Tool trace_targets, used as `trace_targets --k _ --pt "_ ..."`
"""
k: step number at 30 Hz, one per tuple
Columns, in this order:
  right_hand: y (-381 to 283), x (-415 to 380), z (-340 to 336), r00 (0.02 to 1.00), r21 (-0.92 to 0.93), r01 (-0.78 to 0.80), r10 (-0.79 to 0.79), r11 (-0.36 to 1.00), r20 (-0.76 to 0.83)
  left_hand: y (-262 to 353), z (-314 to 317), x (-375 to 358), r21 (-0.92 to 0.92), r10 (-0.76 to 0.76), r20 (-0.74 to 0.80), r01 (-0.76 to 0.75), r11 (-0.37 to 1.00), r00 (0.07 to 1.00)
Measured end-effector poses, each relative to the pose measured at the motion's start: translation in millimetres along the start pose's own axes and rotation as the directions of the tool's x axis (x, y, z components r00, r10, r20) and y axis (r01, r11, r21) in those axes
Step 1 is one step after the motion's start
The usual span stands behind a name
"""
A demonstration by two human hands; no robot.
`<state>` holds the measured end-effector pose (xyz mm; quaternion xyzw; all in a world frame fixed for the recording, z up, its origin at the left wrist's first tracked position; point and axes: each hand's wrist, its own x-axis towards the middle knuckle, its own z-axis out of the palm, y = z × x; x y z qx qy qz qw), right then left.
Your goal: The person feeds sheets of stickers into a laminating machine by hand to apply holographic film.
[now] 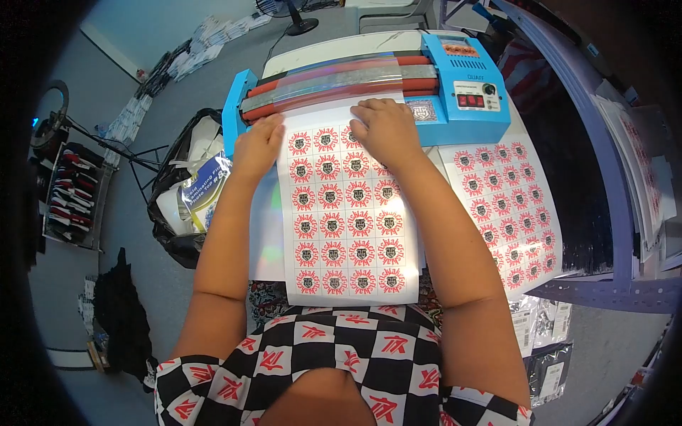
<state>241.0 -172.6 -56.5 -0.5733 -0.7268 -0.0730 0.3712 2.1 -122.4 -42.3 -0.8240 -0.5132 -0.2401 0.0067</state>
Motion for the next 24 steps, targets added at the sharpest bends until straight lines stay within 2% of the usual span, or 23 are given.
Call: trace_targets --k 2,5,8,10,13,16,17,20,24 --pt "0.8 0.6 -0.4 1.0 0.006 0.001 -0.001 1.0 -0.007 -10.2 -2.0 -6.2 -0.06 -0.003 -0.097 -0.003 0.998 0.995" --pt "-0.3 1.1 -1.1 1.0 0.027 -0.017 0.017 0.999 0.002 23.1 -15.2 -25.7 -0.226 0.168 0.003 -0.163 0.96 0.986" --pt "-0.6 4.2 -1.8 0.999 0.053 -0.04 0.042 0.998 -0.028 43.6 -6.1 -39.7 -0.052 0.271 -0.028 -0.272 0.961 0.962" --pt "-0.7 5.5 -2.6 0.993 0.096 -0.057 0.067 0.994 -0.099 46.2 -5.3 -39.3 -0.058 0.216 -0.029 -0.217 0.974 0.976" --pt "-3.6 -0.4 -14.3 0.976 0.061 -0.048 0.059 0.997 -0.21 46.3 -2.2 -38.0 -0.032 0.19 -0.038 -0.191 0.981 0.981" --pt "2.8 -20.9 -30.8 0.994 -0.063 -0.065 0.06 0.996 -0.091 45.5 2.9 -38.5 -0.022 0.169 -0.053 -0.171 0.985 0.984" --pt "8.5 -25.9 -29.6 0.996 -0.011 -0.05 0.049 0.999 -0.077 46.6 3.3 -38.0 -0.023 0.164 -0.058 -0.165 0.986 0.985" --pt "7.1 -31.4 -27.8 0.992 -0.091 -0.034 0.022 0.995 -0.124 48.0 1.5 -35.7 -0.036 0.111 0.009 -0.11 0.993 0.994" --pt "7.0 -26.6 -27.7 0.994 -0.134 -0.08 0.069 0.988 -0.09 43.9 4.1 -32.5 -0.02 0.089 0.028 -0.088 0.996 0.996"
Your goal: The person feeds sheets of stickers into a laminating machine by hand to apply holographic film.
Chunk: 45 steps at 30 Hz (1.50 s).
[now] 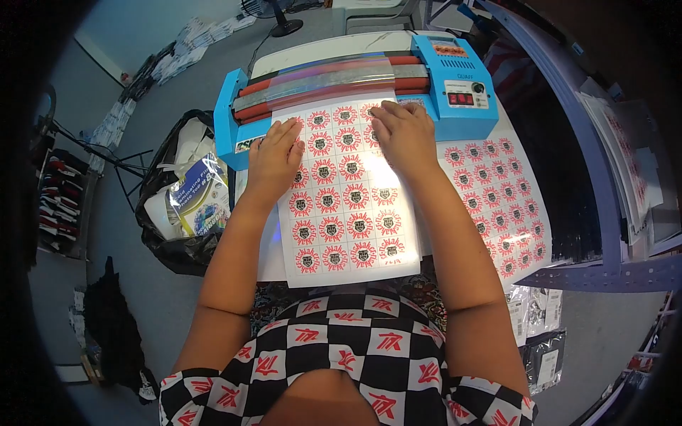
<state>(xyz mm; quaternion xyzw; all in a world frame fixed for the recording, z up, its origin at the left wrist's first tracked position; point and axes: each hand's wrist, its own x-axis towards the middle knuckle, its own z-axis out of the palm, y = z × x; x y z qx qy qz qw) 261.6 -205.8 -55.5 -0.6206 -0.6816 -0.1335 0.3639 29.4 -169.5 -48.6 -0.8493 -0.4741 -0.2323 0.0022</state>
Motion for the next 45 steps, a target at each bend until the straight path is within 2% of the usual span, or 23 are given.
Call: trace_targets --k 4,7,22,45 --pt "1.4 3.7 2.2 1.0 -0.038 -0.014 0.014 0.999 0.013 -0.8 -1.3 2.8 -0.007 -0.044 0.044 0.045 0.999 0.998" --pt "0.6 5.1 3.6 0.999 -0.053 -0.032 0.032 0.998 0.001 -1.8 2.3 6.3 -0.006 -0.031 -0.002 0.031 1.0 1.0" --pt "2.7 8.5 7.3 0.998 -0.081 -0.059 0.059 0.995 -0.002 -3.3 4.9 12.6 -0.03 -0.084 0.07 0.087 0.996 0.994" --pt "2.6 11.7 9.3 0.995 -0.12 -0.098 0.101 0.988 0.021 -6.0 7.2 18.4 -0.018 -0.097 0.089 0.099 0.995 0.991"
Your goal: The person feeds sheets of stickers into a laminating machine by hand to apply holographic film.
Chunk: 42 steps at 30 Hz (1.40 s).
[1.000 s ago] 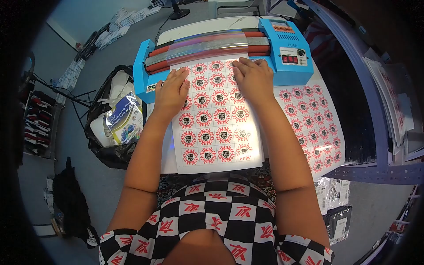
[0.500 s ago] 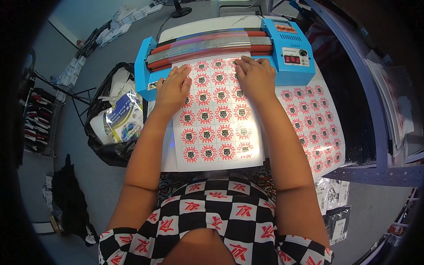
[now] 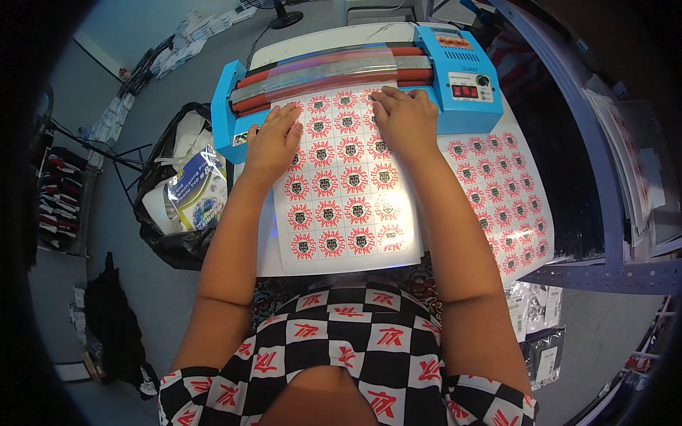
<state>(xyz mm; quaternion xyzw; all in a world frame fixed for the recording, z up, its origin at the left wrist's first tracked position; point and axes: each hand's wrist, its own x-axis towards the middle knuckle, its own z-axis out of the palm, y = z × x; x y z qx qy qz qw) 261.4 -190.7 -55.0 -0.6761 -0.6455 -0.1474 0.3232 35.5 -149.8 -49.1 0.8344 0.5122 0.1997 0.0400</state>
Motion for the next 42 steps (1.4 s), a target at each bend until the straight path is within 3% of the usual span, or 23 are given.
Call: trace_targets --k 13,16,22,25,28,31,34,42 --pt "6.7 -4.6 1.0 0.997 0.061 0.055 -0.051 0.997 -0.065 4.7 -8.7 3.4 -0.002 0.006 0.025 -0.006 1.0 1.0" --pt "9.5 -9.2 -2.5 0.993 0.096 0.101 -0.094 0.99 -0.076 3.4 -6.8 3.4 -0.016 0.027 -0.026 -0.027 1.0 0.999" --pt "7.0 -6.5 -4.8 0.997 0.079 0.074 -0.073 0.994 -0.024 19.1 -32.6 34.4 -0.01 -0.014 0.126 0.015 1.0 0.992" --pt "7.1 -5.6 -2.2 0.998 0.085 0.052 -0.048 0.995 -0.041 29.6 -8.1 60.2 -0.031 0.285 -0.205 -0.297 0.954 0.936" --pt "5.6 -6.0 -1.1 0.995 0.076 0.058 -0.051 0.995 -0.087 43.1 11.2 87.3 0.157 0.408 -0.179 -0.383 0.91 0.895" --pt "5.9 -5.6 -0.6 0.992 0.076 0.069 -0.06 0.995 -0.11 47.4 18.5 105.5 0.148 0.324 0.019 -0.323 0.935 0.946" --pt "5.3 -6.4 -4.9 0.994 0.085 0.067 -0.058 0.994 -0.096 45.5 16.7 111.4 0.109 0.281 0.098 -0.291 0.951 0.955" --pt "6.2 -5.9 -1.2 0.997 0.085 0.039 -0.033 0.996 -0.071 45.7 16.3 114.8 0.18 0.245 0.154 -0.271 0.946 0.957"
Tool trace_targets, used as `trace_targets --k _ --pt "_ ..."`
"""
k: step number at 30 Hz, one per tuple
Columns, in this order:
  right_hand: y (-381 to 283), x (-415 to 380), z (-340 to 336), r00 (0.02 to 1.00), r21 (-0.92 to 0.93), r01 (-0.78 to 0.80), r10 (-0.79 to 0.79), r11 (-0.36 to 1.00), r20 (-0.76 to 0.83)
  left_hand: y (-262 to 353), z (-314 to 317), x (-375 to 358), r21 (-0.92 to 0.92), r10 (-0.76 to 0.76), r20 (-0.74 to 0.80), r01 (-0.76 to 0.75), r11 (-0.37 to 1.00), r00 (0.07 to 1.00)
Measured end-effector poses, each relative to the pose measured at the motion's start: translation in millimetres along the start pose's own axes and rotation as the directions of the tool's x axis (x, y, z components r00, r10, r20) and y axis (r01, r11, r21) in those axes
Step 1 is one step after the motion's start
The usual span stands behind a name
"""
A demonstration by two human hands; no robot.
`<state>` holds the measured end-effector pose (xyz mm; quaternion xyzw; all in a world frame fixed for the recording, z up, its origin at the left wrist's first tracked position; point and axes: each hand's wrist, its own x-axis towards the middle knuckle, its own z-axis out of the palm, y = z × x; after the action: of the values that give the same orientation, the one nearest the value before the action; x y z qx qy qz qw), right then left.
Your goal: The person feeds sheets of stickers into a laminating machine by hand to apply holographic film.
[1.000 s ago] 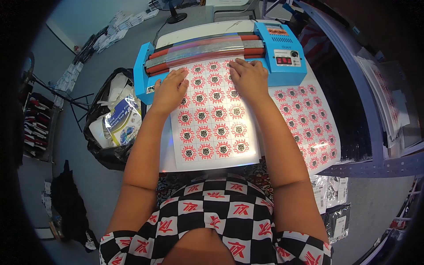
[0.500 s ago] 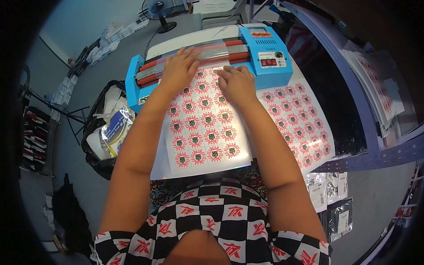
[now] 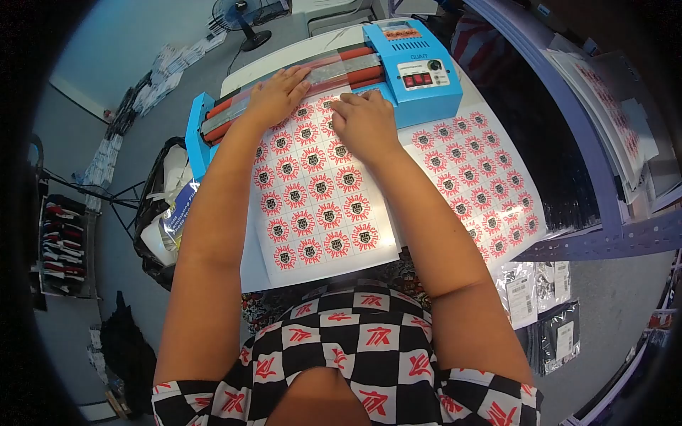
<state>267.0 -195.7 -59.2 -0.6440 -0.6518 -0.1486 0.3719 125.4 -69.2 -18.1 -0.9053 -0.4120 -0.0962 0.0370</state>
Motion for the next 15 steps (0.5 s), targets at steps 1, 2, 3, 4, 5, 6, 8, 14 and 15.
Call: trace_targets --k 1,2,3,4,5,6,8,14,15 --pt "-0.1 0.4 0.5 1.0 -0.007 -0.002 0.002 1.0 0.0 -0.8 -1.2 1.4 -0.007 -0.005 0.018 0.005 1.0 1.0" --pt "-0.1 0.5 1.5 1.0 -0.014 -0.004 0.004 1.0 0.0 -2.9 -2.3 3.9 -0.067 -0.007 0.053 0.01 0.998 0.999" --pt "-0.2 1.0 1.7 1.0 -0.021 -0.006 0.006 1.0 -0.001 -6.1 -4.3 7.6 -0.126 -0.007 0.088 0.018 0.992 0.996" --pt "-0.1 1.3 0.7 1.0 -0.011 -0.018 0.018 1.0 0.023 -8.9 -6.6 10.9 -0.184 -0.005 0.122 0.028 0.983 0.992" --pt "0.1 1.8 -0.8 0.998 0.0 -0.029 0.029 1.0 0.047 -11.8 -9.2 14.5 -0.223 0.002 0.165 0.035 0.974 0.986" --pt "0.5 2.4 -1.9 0.997 0.01 -0.04 0.039 0.999 0.071 -15.1 -12.3 18.6 -0.26 0.011 0.206 0.044 0.964 0.979" --pt "4.0 1.1 -3.9 0.999 0.129 -0.049 0.047 0.99 0.016 -14.8 -19.5 21.9 -0.288 0.007 0.243 0.066 0.955 0.97" --pt "49.7 -11.4 -38.0 0.965 0.023 -0.144 0.146 0.989 -0.219 -13.3 -30.2 27.3 -0.231 -0.015 0.269 0.08 0.97 0.963" --pt "59.5 -14.1 -43.4 0.95 -0.051 -0.189 0.169 0.981 -0.263 -11.5 -33.3 27.8 -0.215 -0.038 0.288 0.103 0.971 0.957"
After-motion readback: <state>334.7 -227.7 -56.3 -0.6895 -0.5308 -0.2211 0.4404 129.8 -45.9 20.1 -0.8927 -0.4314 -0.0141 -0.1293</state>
